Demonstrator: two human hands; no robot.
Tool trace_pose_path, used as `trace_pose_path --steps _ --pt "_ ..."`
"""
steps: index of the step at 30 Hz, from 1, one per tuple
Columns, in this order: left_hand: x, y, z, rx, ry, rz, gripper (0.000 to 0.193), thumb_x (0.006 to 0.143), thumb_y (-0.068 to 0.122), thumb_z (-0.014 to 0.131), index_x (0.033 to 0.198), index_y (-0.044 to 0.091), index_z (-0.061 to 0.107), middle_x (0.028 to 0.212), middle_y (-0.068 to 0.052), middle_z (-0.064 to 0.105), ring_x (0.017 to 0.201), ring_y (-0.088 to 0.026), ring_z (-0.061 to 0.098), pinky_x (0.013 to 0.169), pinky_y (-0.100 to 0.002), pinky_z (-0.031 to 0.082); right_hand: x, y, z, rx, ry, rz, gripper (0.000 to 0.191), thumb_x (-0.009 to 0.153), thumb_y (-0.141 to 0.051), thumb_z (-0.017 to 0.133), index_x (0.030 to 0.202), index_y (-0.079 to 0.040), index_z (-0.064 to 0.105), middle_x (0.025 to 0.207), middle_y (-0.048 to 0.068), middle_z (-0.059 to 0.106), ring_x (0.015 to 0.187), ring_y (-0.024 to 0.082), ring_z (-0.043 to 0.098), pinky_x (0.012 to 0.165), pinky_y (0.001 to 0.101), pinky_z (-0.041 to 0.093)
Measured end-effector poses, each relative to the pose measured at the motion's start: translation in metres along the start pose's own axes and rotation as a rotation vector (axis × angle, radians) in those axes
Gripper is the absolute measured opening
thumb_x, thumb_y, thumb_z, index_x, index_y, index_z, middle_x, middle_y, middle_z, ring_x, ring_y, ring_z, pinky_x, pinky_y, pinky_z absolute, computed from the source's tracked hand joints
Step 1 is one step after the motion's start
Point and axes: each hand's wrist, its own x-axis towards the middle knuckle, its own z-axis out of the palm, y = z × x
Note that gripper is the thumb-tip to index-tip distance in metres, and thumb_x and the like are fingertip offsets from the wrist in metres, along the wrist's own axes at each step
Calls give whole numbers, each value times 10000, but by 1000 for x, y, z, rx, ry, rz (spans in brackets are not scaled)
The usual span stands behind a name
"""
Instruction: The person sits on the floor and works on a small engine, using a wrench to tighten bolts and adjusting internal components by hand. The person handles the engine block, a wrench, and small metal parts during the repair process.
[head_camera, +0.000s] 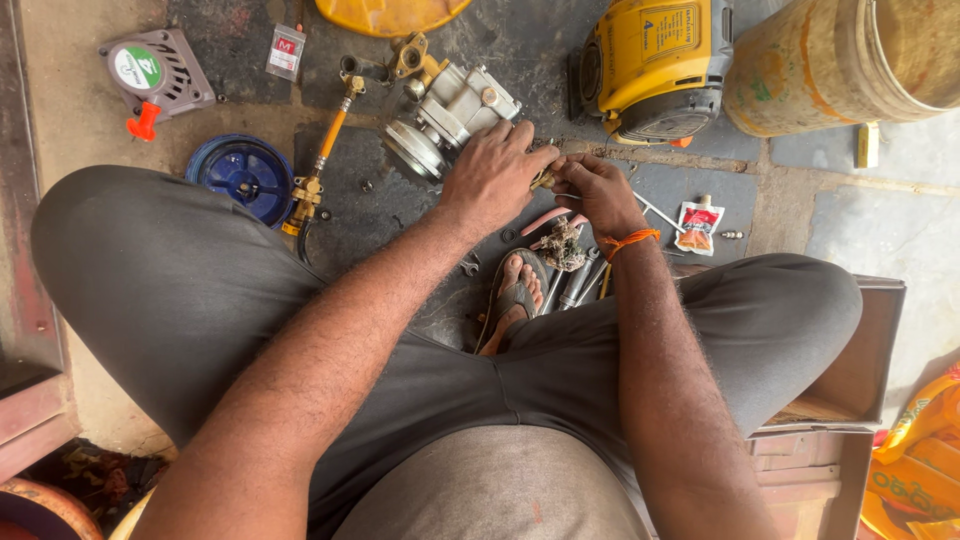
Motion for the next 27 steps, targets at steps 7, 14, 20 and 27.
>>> trace_pose_path --steps 7,14,20,27 --pt "-4 5 -7 -51 -21 -40 430 866 106 772 1284 133 676 1173 -124 584 1116 -290 595 958 -460 522 -2 -2 5 3 8 1 288 997 -169 592 1232 -20 662 976 23 686 878 110 682 822 268 602" --pt "-3 5 -10 -47 -28 -43 457 857 128 770 1303 127 668 1176 -127 579 1115 -286 590 954 -454 516 -7 -5 9 -17 7 11 331 1006 -208 654 1270 -10 682 972 42 698 877 107 674 823 268 591" --pt "-3 4 -10 -28 -35 -34 505 846 140 803 1330 141 660 1197 -125 570 1122 -285 587 958 -447 521 -11 -10 10 -23 -8 33 321 1001 -242 678 1242 -31 692 994 26 696 887 94 655 838 261 568" --pt "-2 4 -16 -21 -70 -16 524 809 254 859 1283 156 660 1175 -119 552 1114 -284 577 946 -445 520 -16 -12 14 -1 -1 36 318 1008 -224 656 1256 -27 684 1006 18 670 914 100 632 875 282 574"
